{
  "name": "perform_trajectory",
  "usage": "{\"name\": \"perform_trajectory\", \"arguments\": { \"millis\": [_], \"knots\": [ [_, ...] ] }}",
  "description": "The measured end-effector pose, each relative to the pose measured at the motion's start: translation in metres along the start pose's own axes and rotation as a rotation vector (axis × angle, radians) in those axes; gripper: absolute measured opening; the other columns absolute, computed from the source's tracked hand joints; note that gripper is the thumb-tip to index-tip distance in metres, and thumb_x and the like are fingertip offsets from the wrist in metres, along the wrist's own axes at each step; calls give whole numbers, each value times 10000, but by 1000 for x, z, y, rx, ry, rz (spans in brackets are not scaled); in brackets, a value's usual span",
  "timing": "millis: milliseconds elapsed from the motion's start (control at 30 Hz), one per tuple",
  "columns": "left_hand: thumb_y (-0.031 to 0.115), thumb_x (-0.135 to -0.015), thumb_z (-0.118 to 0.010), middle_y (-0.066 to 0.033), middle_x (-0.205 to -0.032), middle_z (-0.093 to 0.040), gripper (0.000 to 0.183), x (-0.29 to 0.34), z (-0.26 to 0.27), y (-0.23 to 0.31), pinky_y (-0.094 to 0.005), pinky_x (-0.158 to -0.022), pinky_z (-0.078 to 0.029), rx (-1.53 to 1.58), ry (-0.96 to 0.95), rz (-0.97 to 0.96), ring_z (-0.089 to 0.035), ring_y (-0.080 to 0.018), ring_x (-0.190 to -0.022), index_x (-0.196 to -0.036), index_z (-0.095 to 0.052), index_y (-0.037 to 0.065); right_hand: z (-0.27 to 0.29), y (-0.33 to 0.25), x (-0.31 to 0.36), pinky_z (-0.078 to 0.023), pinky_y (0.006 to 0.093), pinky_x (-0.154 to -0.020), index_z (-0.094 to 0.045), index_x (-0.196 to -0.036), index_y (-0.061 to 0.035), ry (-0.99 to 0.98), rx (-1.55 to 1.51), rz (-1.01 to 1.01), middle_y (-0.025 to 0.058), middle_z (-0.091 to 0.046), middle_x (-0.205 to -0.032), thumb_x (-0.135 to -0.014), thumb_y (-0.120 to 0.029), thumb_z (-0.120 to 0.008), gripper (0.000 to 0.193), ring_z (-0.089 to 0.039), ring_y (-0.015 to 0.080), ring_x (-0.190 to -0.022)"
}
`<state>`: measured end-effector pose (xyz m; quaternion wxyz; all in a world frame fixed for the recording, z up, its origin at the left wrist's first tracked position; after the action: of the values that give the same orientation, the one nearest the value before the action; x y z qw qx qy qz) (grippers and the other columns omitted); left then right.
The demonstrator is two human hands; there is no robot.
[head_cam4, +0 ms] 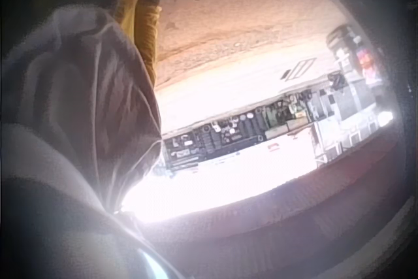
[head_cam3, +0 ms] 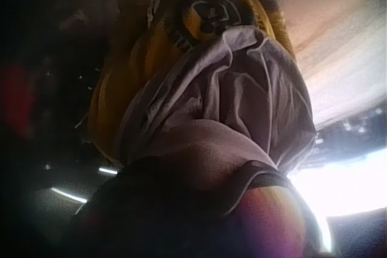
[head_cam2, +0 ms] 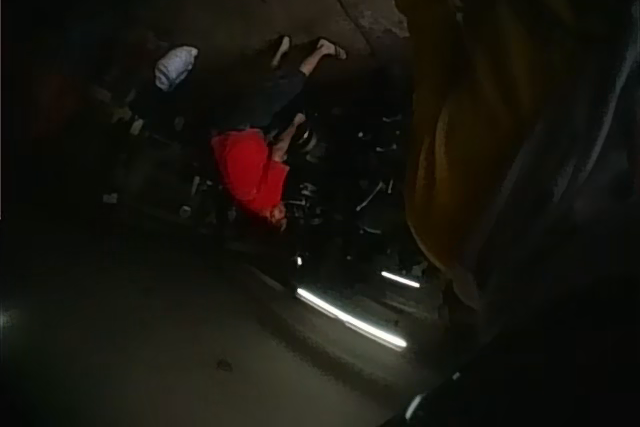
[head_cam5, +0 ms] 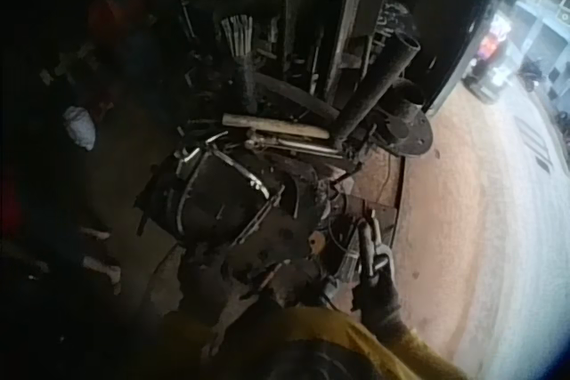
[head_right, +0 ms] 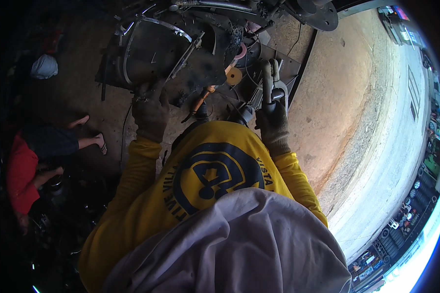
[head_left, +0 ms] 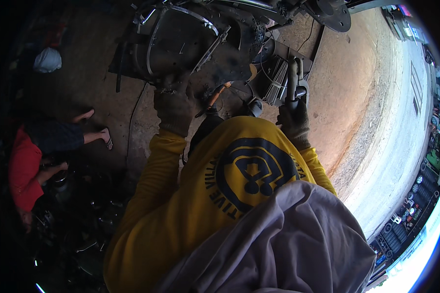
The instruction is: The person joins metal components of a framework using a welding torch, then taps the joints with a hammer.
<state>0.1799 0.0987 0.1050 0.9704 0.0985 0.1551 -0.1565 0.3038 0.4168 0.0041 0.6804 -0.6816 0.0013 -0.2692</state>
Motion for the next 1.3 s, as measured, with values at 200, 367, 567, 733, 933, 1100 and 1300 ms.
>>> {"name": "perform_trajectory", "arguments": {
  "millis": [200, 367, 567, 733, 933, 1100, 1300],
  "knots": [
    [163, -864, -716, -116, -1152, -602, 393, 3, -3, 0, -401, -873, -520, -40, -6, 11, -622, -281, -1011, -1252, -691, 220, 5, 10, -2, -507, 274, -529, -460, -1267, -43, 15, -14, -5, 40, -586, -831, -903, -81, -657, 416, -587, 132, -612],
    [180, -844, -732, -89, -1169, -594, 372, 0, 0, -4, -439, -869, -483, -2, 5, 60, -609, -271, -1021, -1212, -709, 232, 5, 17, -4, -491, 273, -508, -453, -1313, -87, 8, -11, -13, 23, -577, -858, -910, -43, -641, 447, -575, 128, -600],
    [166, -816, -737, -57, -1175, -615, 376, -5, -3, -4, -450, -865, -477, -13, -40, -6, -614, -277, -1035, -1190, -713, 198, 5, 22, -6, -493, 270, -508, -464, -1267, -101, 16, -24, -63, 20, -578, -852, -911, -26, -645, 406, -580, 128, -609],
    [163, -846, -713, -68, -1168, -624, 385, 1, -12, -9, -445, -866, -478, -2, -49, -7, -622, -267, -1052, -1230, -688, 183, -4, 10, -2, -509, 286, -526, -456, -1253, -102, -13, 69, -19, 46, -594, -924, -912, -17, -643, 398, -599, 145, -647],
    [206, -893, -676, -75, -1197, -627, 392, 2, -14, -11, -439, -860, -480, 1, -75, -27, -639, -268, -1046, -1284, -649, 189, -9, 11, -4, -519, 282, -513, -475, -1181, -25, 32, -92, -45, 61, -601, -799, -874, -81, -706, 388, -606, 141, -617],
    [220, -896, -669, -88, -1160, -671, 371, -12, -9, -11, -444, -850, -503, 2, -157, 5, -674, -287, -1003, -1264, -649, 179, -10, 6, 1, -519, 283, -516, -482, -1167, -32, 61, -64, -29, 58, -597, -813, -873, -78, -704, 372, -605, 139, -631],
    [250, -892, -684, -103, -1059, -725, 328, -48, -16, -12, -407, -795, -552, 359, -25, -40, -715, -303, -905, -1206, -660, 159, -13, -4, 11, -518, 284, -521, -487, -1159, -37, 120, -14, 23, 49, -590, -819, -867, -73, -691, 357, -602, 138, -632]
  ]
}}
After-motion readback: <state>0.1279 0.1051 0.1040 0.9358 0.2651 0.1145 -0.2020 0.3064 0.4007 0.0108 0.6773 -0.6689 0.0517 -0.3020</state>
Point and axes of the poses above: each hand's wrist, its own x-axis away from the middle knuckle, its own z-axis out of the back of the hand, y = z × x, the point moved 8 cm from there along -x, towards the middle knuckle
